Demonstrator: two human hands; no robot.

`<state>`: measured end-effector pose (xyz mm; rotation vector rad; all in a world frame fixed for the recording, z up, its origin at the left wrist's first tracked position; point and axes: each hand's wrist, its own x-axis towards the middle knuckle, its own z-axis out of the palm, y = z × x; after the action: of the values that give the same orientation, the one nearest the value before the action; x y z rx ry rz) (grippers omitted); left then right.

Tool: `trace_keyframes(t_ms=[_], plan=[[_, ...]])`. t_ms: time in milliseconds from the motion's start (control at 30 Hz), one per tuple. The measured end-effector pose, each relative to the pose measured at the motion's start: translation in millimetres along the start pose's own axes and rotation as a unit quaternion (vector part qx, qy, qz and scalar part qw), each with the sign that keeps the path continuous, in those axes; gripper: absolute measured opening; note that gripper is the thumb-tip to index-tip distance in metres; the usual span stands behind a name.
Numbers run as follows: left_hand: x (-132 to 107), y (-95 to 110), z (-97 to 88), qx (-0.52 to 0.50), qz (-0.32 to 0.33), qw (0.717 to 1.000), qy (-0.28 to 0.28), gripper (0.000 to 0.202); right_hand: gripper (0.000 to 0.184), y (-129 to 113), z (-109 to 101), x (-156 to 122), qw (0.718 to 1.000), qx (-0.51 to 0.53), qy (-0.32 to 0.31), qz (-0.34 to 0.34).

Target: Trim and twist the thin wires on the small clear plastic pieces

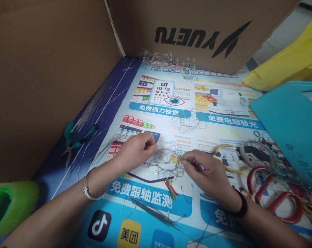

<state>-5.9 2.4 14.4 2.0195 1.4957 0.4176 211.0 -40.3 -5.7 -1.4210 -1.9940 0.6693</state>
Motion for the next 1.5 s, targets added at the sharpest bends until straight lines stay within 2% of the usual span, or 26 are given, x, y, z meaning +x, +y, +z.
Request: trace_keyframes(t_ms=[267, 700, 967, 1500], plan=[[-1, 6, -2.5, -0.039, -0.007, 0.999, -0.022, 0.011, 0.009, -1, -1, -4, 1.0, -0.002, 0.001, -0.023], [-3, 2, 2.6, -0.04, 0.006, 0.999, -0.032, 0.008, 0.008, -2, -3, -10, 0.999, 0.01, -0.005, -0.045], [-5, 4, 2.5, -0.05, 0.023, 0.998, -0.016, 0.009, 0.009, -9, -4, -18, 0.999, 0.021, -0.014, -0.035], [-2, -2, 7.8, -0.057, 0.037, 0.998, 0.005, 0.008, 0.014, -8, -2, -32, 0.996, 0.046, -0.013, -0.079]])
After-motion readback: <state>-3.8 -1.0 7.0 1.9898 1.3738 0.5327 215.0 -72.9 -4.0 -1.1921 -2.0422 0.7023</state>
